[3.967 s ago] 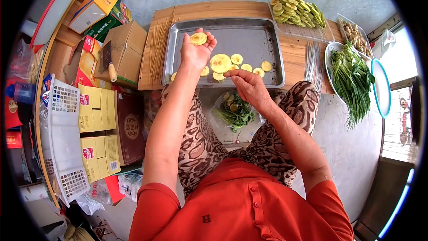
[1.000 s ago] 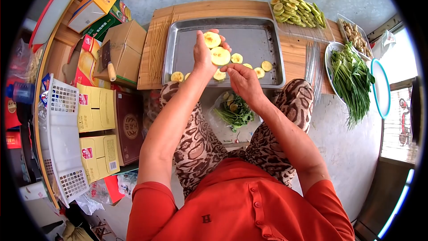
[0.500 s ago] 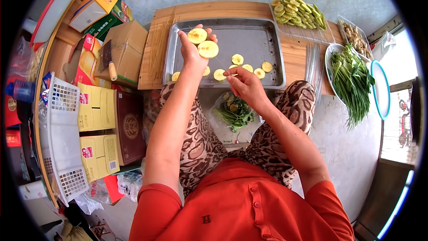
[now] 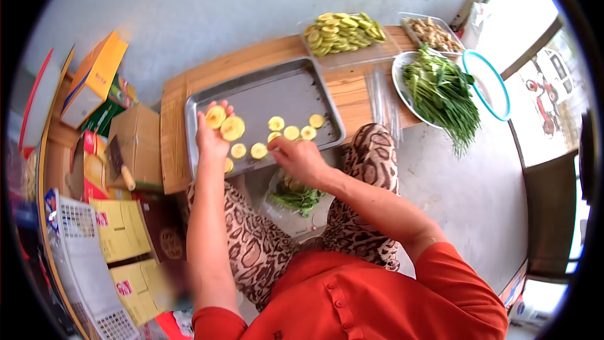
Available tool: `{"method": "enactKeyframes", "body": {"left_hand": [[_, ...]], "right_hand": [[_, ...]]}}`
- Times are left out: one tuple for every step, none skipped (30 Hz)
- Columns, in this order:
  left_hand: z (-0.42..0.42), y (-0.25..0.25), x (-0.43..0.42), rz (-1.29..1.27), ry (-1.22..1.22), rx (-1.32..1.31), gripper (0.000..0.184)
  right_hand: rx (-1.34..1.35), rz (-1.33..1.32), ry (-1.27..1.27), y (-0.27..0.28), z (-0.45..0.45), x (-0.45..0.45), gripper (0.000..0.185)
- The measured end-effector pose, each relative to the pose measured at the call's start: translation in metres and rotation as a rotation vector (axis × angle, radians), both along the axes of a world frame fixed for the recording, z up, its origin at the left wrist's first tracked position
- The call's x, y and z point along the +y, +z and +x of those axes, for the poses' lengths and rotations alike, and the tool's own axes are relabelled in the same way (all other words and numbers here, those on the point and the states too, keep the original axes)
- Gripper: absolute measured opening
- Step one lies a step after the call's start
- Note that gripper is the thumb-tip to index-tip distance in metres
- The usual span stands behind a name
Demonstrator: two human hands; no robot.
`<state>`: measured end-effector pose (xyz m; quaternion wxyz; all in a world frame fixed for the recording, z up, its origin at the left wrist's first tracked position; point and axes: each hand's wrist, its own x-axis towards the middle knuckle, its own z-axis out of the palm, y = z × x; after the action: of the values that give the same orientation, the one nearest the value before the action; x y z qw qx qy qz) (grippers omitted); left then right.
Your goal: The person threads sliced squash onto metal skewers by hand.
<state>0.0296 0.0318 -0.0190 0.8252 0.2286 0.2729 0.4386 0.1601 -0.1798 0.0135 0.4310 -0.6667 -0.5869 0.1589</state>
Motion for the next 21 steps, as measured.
{"method": "enactKeyframes", "body": {"left_hand": [[-0.001, 0.004, -0.003, -0.007, -0.016, 0.008, 0.051], [0.001, 0.012, -0.009, -0.024, -0.026, 0.034, 0.051], [0.002, 0.017, -0.012, -0.042, -0.032, 0.063, 0.051], [0.002, 0.014, -0.012, -0.047, -0.039, 0.072, 0.052], [0.002, 0.011, -0.010, -0.042, -0.050, 0.068, 0.052], [0.002, 0.008, -0.008, -0.007, -0.035, 0.155, 0.053], [0.002, 0.005, -0.007, 0.029, -0.018, 0.241, 0.054], [0.001, 0.009, -0.011, 0.055, -0.016, 0.309, 0.055], [0.000, 0.014, -0.014, 0.060, -0.021, 0.304, 0.055], [0.001, 0.018, -0.016, 0.078, -0.026, 0.313, 0.055], [0.001, 0.020, -0.018, 0.095, -0.029, 0.320, 0.055], [0.001, 0.021, -0.019, 0.160, -0.069, 0.325, 0.056], [0.001, 0.021, -0.020, 0.163, -0.071, 0.321, 0.056], [0.001, 0.024, -0.023, 0.201, -0.092, 0.352, 0.055], [0.002, 0.026, -0.025, 0.238, -0.111, 0.383, 0.055], [0.002, 0.028, -0.026, 0.240, -0.110, 0.379, 0.055], [0.003, 0.031, -0.027, 0.242, -0.114, 0.396, 0.055], [0.003, 0.033, -0.028, 0.243, -0.117, 0.413, 0.054], [0.002, 0.034, -0.028, 0.246, -0.115, 0.409, 0.054], [0.002, 0.036, -0.028, 0.252, -0.117, 0.415, 0.054], [0.001, 0.037, -0.029, 0.258, -0.118, 0.420, 0.053]], "right_hand": [[-0.023, 0.039, -0.008, 0.004, 0.001, -0.001, 0.012], [0.002, 0.054, -0.004, 0.006, 0.004, -0.001, 0.012], [-0.005, 0.062, -0.020, 0.007, 0.006, -0.002, 0.012], [0.024, 0.061, -0.022, 0.008, 0.009, -0.002, 0.011], [0.053, 0.060, -0.021, 0.010, 0.011, -0.003, 0.011], [0.037, 0.104, -0.026, 0.012, 0.016, -0.003, 0.012], [0.032, 0.109, -0.034, 0.015, 0.021, -0.004, 0.012], [0.058, 0.085, -0.049, 0.024, 0.027, -0.006, 0.013], [0.083, 0.061, -0.064, 0.030, 0.034, -0.007, 0.014], [0.095, 0.051, -0.061, 0.029, 0.047, -0.004, 0.015], [0.145, 0.061, -0.062, 0.035, 0.059, -0.004, 0.016], [0.143, 0.016, -0.071, 0.044, 0.072, -0.006, 0.016], [0.141, -0.029, -0.079, 0.051, 0.086, -0.006, 0.017], [0.156, -0.011, -0.116, 0.055, 0.100, -0.006, 0.017], [0.171, 0.006, -0.151, 0.058, 0.114, -0.006, 0.017], [0.166, 0.074, -0.174, 0.057, 0.128, -0.004, 0.017], [0.137, 0.020, -0.215, 0.067, 0.141, -0.005, 0.017], [0.127, 0.015, -0.253, 0.067, 0.157, -0.002, 0.016], [0.118, 0.010, -0.293, 0.065, 0.173, 0.001, 0.016], [0.153, -0.010, -0.336, 0.066, 0.187, 0.004, 0.016], [0.189, -0.030, -0.379, 0.066, 0.200, 0.008, 0.016]]}}
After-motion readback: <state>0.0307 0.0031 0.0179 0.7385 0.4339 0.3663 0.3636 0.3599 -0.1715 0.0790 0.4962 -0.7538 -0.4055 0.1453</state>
